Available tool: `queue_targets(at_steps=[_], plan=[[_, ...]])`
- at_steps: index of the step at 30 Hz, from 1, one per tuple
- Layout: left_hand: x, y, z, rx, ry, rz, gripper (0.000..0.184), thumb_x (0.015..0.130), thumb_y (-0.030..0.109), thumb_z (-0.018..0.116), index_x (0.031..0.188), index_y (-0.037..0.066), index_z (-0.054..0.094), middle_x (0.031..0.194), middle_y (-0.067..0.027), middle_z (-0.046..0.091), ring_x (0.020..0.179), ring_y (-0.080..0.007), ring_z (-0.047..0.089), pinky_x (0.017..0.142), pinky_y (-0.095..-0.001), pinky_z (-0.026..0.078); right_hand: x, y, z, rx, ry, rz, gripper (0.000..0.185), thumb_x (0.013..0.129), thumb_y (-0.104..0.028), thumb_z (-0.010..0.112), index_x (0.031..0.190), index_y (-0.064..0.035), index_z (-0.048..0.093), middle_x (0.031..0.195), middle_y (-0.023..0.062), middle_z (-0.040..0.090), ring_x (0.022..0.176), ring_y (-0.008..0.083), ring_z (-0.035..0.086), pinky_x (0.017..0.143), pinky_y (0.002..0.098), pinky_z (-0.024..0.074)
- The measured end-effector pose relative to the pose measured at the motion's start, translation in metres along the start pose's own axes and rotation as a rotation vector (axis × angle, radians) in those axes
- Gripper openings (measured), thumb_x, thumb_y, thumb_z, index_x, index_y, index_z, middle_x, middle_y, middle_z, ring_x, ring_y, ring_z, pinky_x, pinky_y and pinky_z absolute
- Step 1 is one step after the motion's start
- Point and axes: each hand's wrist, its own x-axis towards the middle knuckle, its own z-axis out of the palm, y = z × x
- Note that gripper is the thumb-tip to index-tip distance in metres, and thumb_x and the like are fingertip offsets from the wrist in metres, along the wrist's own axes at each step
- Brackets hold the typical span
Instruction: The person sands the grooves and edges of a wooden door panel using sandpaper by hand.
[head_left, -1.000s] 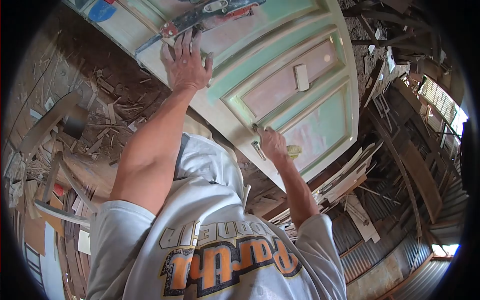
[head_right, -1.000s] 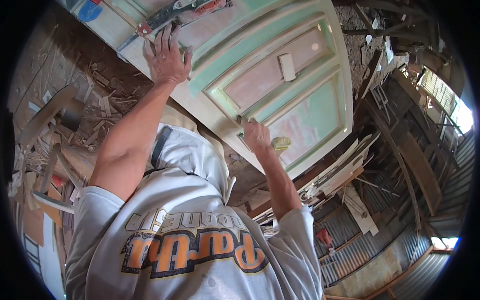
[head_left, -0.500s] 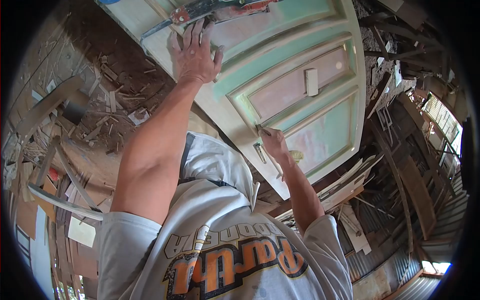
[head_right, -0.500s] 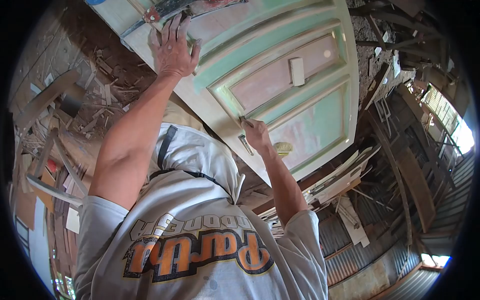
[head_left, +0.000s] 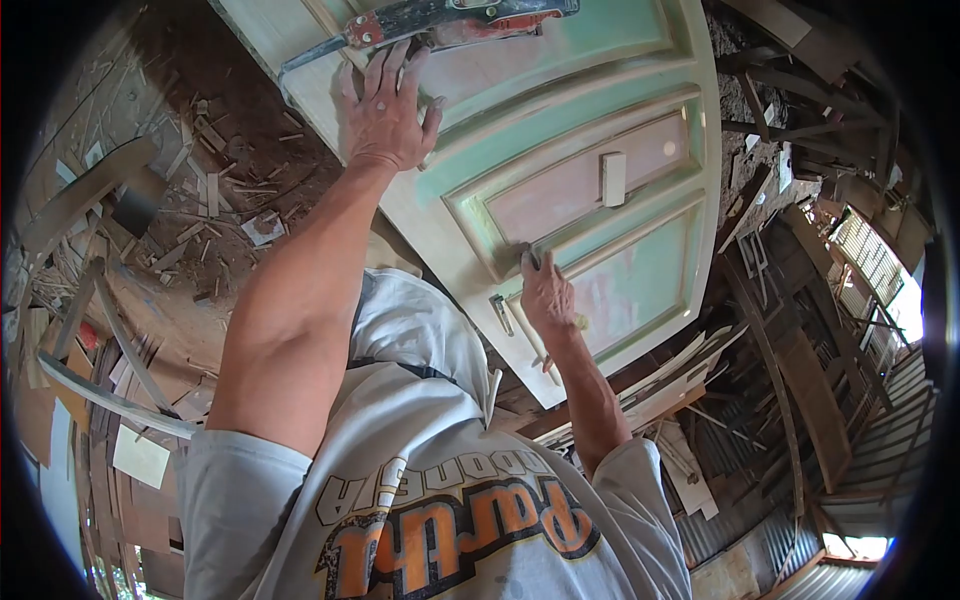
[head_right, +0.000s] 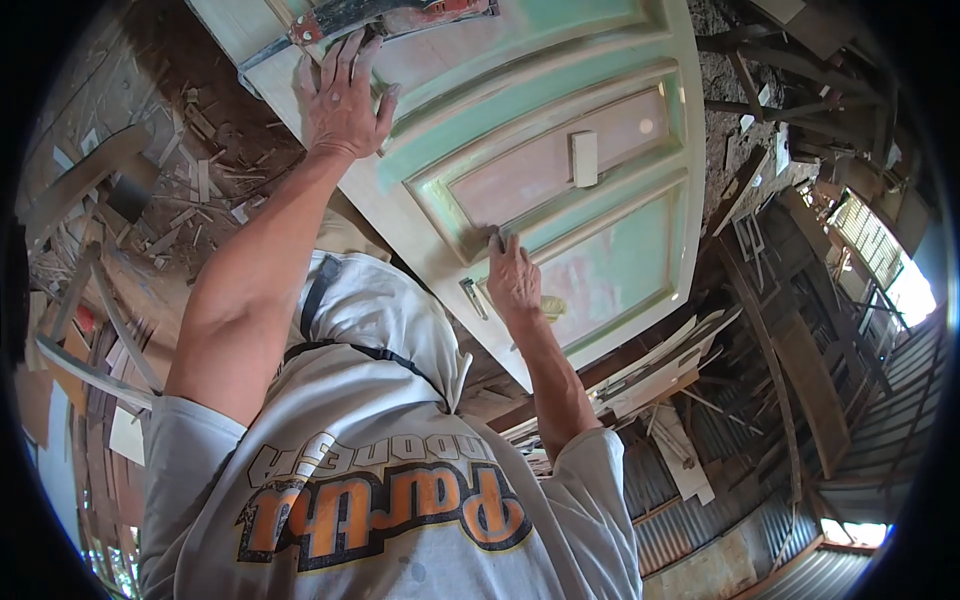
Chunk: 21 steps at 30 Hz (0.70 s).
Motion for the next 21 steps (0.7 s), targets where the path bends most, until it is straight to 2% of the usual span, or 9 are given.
queue_targets(at_steps=[2, 4, 6, 8, 9, 12, 14, 16, 21], plan=[[-0.001, -0.001, 0.001, -0.006, 0.006, 0.014, 0.077, 0.096, 0.044, 0.070, 0.164, 0.017, 0.045, 0.169, -0.0089, 0.044, 0.155, -0.0326, 0.039, 0.126, -0.0694, 0.016, -0.004, -0.008, 0.009, 0.025, 0.005, -0.050, 0.027, 0.097, -0.007, 0.061, 0.122, -0.0072, 0.071, 0.112, 0.0235, 0.064, 0.091, 0.0463, 0.073, 0.076, 0.0575, 0.0606], [-0.004, 0.002, -0.001, -0.011, -0.013, 0.014, 0.077, 0.096, 0.044, 0.070, 0.164, 0.017, 0.045, 0.169, -0.0092, 0.044, 0.156, -0.0324, 0.038, 0.126, -0.0692, 0.016, -0.002, -0.026, 0.002, 0.094, -0.250, 0.000, 0.032, 0.093, -0.005, 0.063, 0.124, -0.0061, 0.071, 0.116, 0.0285, 0.065, 0.092, 0.0473, 0.073, 0.079, 0.0596, 0.0596], [0.002, -0.001, -0.002, 0.000, -0.009, 0.010, 0.078, 0.096, 0.044, 0.070, 0.164, 0.016, 0.045, 0.169, -0.0094, 0.044, 0.156, -0.0323, 0.038, 0.126, -0.0691, 0.016, 0.006, -0.022, 0.008, 0.190, -0.158, 0.021, 0.029, 0.096, -0.008, 0.064, 0.123, -0.0066, 0.075, 0.113, 0.0281, 0.070, 0.094, 0.0479, 0.073, 0.082, 0.0572, 0.0593], [0.000, 0.001, -0.002, -0.003, 0.004, -0.002, 0.073, 0.097, 0.044, 0.067, 0.163, 0.020, 0.046, 0.166, -0.0083, 0.046, 0.156, -0.0302, 0.038, 0.129, -0.0683, 0.014, 0.012, -0.011, 0.016, 0.611, -0.215, 0.149, 0.020, 0.104, -0.016, 0.065, 0.113, -0.0031, 0.078, 0.104, 0.0260, 0.076, 0.085, 0.0446, 0.072, 0.079, 0.0482, 0.0579], [0.000, 0.000, -0.002, -0.006, 0.004, -0.001, 0.073, 0.097, 0.044, 0.067, 0.163, 0.020, 0.046, 0.166, -0.0083, 0.046, 0.156, -0.0302, 0.038, 0.129, -0.0683, 0.014, 0.009, -0.008, 0.015, 0.808, -0.204, 0.265, 0.026, 0.106, -0.022, 0.067, 0.122, -0.0053, 0.080, 0.107, 0.0252, 0.079, 0.087, 0.0423, 0.071, 0.082, 0.0419, 0.0572], [0.000, 0.002, -0.001, -0.032, 0.028, 0.004, 0.073, 0.097, 0.044, 0.067, 0.163, 0.019, 0.047, 0.166, -0.0083, 0.046, 0.155, -0.0302, 0.039, 0.129, -0.0684, 0.014, 0.005, -0.014, 0.015, 0.844, -0.137, 0.350, 0.033, 0.107, -0.021, 0.067, 0.135, -0.0081, 0.077, 0.112, 0.0243, 0.080, 0.099, 0.0405, 0.074, 0.087, 0.0387, 0.0582], [0.000, 0.001, -0.002, 0.000, 0.016, 0.006, 0.072, 0.097, 0.045, 0.067, 0.162, 0.019, 0.047, 0.166, -0.0080, 0.047, 0.155, -0.0302, 0.039, 0.128, -0.0682, 0.015, 0.001, -0.022, 0.012, 0.663, -0.014, 0.238, 0.027, 0.105, -0.018, 0.067, 0.124, -0.0053, 0.080, 0.108, 0.0200, 0.079, 0.099, 0.0397, 0.074, 0.085, 0.0418, 0.0582], [-0.001, 0.001, -0.004, 0.020, -0.018, 0.006, 0.075, 0.098, 0.046, 0.066, 0.164, 0.018, 0.045, 0.168, -0.0084, 0.044, 0.156, -0.0310, 0.038, 0.127, -0.0681, 0.015, -0.005, -0.022, 0.001, 0.075, -0.105, -0.018, 0.017, 0.099, -0.014, 0.067, 0.108, -0.0043, 0.078, 0.109, 0.0180, 0.071, 0.098, 0.0379, 0.072, 0.084, 0.0515, 0.0574], [0.000, 0.000, -0.004, 0.041, -0.043, 0.002, 0.078, 0.098, 0.048, 0.065, 0.167, 0.018, 0.043, 0.171, -0.0086, 0.041, 0.158, -0.0315, 0.036, 0.126, -0.0680, 0.015, 0.007, -0.023, -0.023, -0.039, 0.024, -0.078, 0.013, 0.093, -0.015, 0.069, 0.097, -0.0042, 0.075, 0.111, 0.0153, 0.064, 0.104, 0.0367, 0.068, 0.089, 0.0506, 0.0526]])
